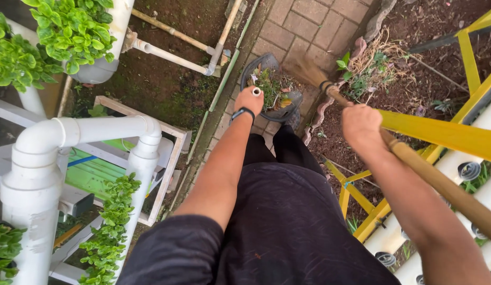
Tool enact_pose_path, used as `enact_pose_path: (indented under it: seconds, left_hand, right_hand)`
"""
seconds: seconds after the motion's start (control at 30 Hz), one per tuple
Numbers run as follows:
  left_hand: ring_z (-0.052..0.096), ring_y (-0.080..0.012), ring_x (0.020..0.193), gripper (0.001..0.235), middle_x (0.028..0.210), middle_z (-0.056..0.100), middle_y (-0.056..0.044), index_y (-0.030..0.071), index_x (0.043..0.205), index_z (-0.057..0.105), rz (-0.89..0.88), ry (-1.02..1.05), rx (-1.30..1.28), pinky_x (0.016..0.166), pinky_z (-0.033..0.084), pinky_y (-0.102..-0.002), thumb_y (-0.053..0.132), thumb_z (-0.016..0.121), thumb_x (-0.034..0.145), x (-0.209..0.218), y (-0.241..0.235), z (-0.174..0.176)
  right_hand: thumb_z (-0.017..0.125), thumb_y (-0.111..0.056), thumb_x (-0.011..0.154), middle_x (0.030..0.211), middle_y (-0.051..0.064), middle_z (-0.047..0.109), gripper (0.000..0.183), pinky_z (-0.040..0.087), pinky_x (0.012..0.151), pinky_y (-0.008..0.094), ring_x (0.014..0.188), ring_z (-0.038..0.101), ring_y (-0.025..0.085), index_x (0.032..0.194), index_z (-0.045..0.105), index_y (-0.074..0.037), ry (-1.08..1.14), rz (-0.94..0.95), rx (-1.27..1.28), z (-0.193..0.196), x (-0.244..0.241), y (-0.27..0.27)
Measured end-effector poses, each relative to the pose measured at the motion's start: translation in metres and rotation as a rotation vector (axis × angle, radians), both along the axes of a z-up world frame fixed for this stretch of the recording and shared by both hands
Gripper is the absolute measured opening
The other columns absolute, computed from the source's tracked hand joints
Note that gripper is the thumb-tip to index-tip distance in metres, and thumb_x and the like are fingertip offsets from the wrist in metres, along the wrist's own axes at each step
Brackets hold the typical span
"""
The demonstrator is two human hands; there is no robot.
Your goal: Sweeping garden debris and leaves into a dustpan in an outdoor plant area.
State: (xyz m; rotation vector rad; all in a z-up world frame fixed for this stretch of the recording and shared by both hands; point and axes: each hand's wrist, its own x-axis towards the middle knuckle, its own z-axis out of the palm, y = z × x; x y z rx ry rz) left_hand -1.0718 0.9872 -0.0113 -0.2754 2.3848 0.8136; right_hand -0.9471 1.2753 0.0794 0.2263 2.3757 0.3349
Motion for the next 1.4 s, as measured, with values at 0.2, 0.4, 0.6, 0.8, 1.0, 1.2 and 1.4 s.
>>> enact_pose_path:
  seconds: [0.2,0.4,0.6,0.8,1.0,1.2,1.4]
  left_hand:
    - [0.067,-0.0369,0.100,0.027,0.105,0.073,-0.015,0.012,0.102,0.074,-0.166,0.066,0.036,0.088,0.054,-0.048,0.036,0.066,0.093,-0.020,-0.017,-0.019]
    - [0.068,-0.0376,0.097,0.023,0.102,0.074,-0.016,0.009,0.094,0.074,-0.310,0.074,0.056,0.087,0.054,-0.048,0.030,0.064,0.093,-0.012,-0.037,-0.001]
    - [0.067,-0.0394,0.095,0.023,0.100,0.073,-0.017,0.008,0.091,0.073,-0.353,0.176,0.091,0.085,0.054,-0.049,0.029,0.065,0.091,-0.021,-0.037,-0.036]
    - [0.067,-0.0402,0.093,0.022,0.096,0.073,-0.017,0.008,0.089,0.073,-0.289,0.143,0.083,0.084,0.054,-0.050,0.029,0.066,0.090,-0.007,-0.041,-0.013]
    - [0.067,-0.0396,0.090,0.019,0.094,0.073,-0.016,0.009,0.087,0.073,-0.227,0.160,0.062,0.080,0.054,-0.051,0.027,0.067,0.090,0.021,-0.042,0.001]
    - [0.067,-0.0394,0.089,0.019,0.091,0.073,-0.016,0.010,0.087,0.073,-0.153,0.155,0.069,0.079,0.054,-0.050,0.027,0.068,0.091,0.036,-0.038,-0.027]
    - [0.069,-0.0390,0.089,0.019,0.089,0.074,-0.016,0.011,0.087,0.074,-0.068,0.188,0.075,0.079,0.055,-0.049,0.029,0.070,0.088,0.029,-0.050,-0.063]
  right_hand:
    - [0.038,-0.029,0.117,0.098,0.014,0.078,0.046,0.061,0.069,0.042,0.085,0.077,0.032,0.106,0.077,-0.007,0.063,-0.212,0.052,0.031,0.033,0.024]
    - [0.046,-0.021,0.107,0.092,0.008,0.077,0.031,0.062,0.052,0.033,0.075,0.078,0.020,0.114,0.072,-0.006,-0.031,-0.180,0.171,-0.024,0.060,-0.015]
    - [0.042,-0.023,0.110,0.093,0.006,0.074,0.031,0.058,0.053,0.031,0.075,0.076,0.019,0.121,0.067,-0.009,-0.072,-0.210,0.103,-0.020,0.062,-0.044]
    - [0.032,-0.031,0.118,0.089,0.007,0.075,0.046,0.059,0.058,0.035,0.077,0.079,0.022,0.113,0.073,-0.010,-0.081,-0.186,0.135,0.030,0.074,0.003]
    - [0.044,-0.024,0.112,0.097,0.008,0.076,0.032,0.060,0.059,0.038,0.083,0.077,0.025,0.114,0.074,-0.011,0.050,-0.113,0.200,-0.002,0.066,0.009]
    - [0.054,-0.017,0.099,0.097,0.006,0.075,0.026,0.059,0.053,0.033,0.084,0.076,0.019,0.117,0.070,-0.007,-0.009,0.057,0.086,-0.026,0.077,-0.021]
    - [0.046,-0.021,0.110,0.091,0.005,0.076,0.031,0.059,0.058,0.034,0.079,0.077,0.021,0.102,0.075,-0.012,0.070,0.097,0.117,0.065,0.060,-0.006]
